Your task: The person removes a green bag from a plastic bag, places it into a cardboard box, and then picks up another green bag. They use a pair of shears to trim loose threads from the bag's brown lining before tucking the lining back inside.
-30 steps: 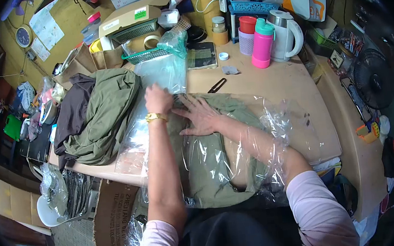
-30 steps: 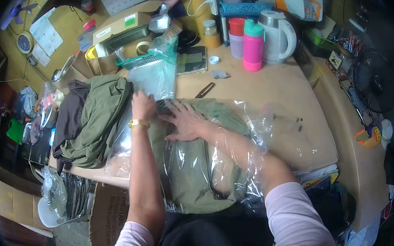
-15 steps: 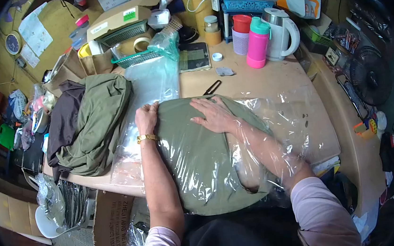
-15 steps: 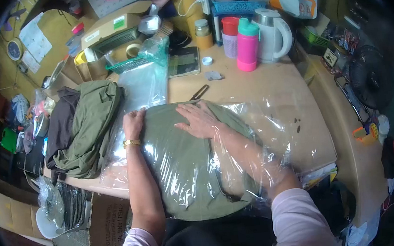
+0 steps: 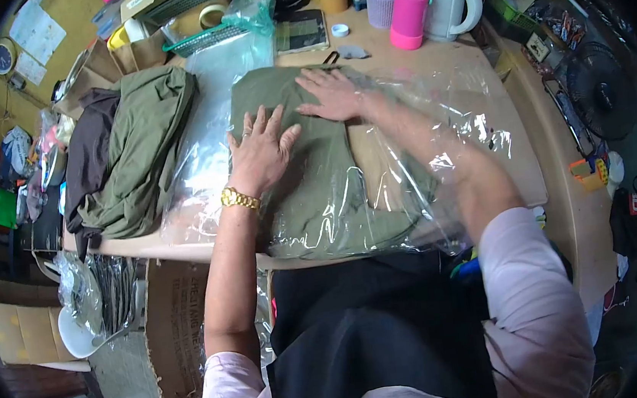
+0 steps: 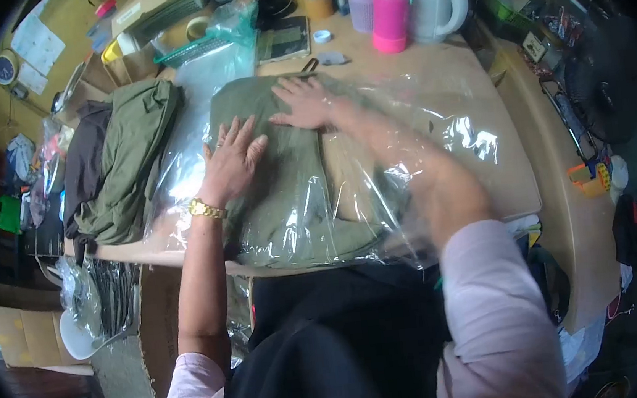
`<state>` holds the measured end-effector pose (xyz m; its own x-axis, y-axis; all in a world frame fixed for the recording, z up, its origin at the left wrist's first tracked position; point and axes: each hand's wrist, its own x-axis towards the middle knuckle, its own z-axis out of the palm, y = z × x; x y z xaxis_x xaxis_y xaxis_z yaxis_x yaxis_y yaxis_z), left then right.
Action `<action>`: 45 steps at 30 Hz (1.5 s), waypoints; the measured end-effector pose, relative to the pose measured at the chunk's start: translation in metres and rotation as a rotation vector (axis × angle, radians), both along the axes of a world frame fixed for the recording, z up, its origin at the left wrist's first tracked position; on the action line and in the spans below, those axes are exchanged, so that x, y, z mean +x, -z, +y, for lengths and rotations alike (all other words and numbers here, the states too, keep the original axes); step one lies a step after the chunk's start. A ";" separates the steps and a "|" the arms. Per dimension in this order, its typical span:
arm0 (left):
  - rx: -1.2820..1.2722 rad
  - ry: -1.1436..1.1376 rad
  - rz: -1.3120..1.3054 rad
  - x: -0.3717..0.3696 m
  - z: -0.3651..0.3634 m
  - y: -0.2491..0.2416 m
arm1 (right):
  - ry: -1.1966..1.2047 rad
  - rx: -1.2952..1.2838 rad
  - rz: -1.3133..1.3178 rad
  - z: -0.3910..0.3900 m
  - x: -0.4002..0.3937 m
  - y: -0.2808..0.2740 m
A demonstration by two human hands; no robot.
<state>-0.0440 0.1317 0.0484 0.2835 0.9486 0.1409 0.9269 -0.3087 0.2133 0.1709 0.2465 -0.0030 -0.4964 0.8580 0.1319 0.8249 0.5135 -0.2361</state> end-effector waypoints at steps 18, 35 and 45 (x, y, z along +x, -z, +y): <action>0.209 -0.063 0.123 -0.018 -0.019 0.053 | 0.193 0.104 0.233 -0.217 0.156 -0.041; 0.014 -0.092 0.149 -0.014 -0.015 0.043 | 0.404 -0.621 0.979 -0.325 0.163 -0.122; 0.109 -0.154 0.142 -0.005 -0.024 0.045 | 0.667 0.738 0.810 -0.309 0.146 -0.143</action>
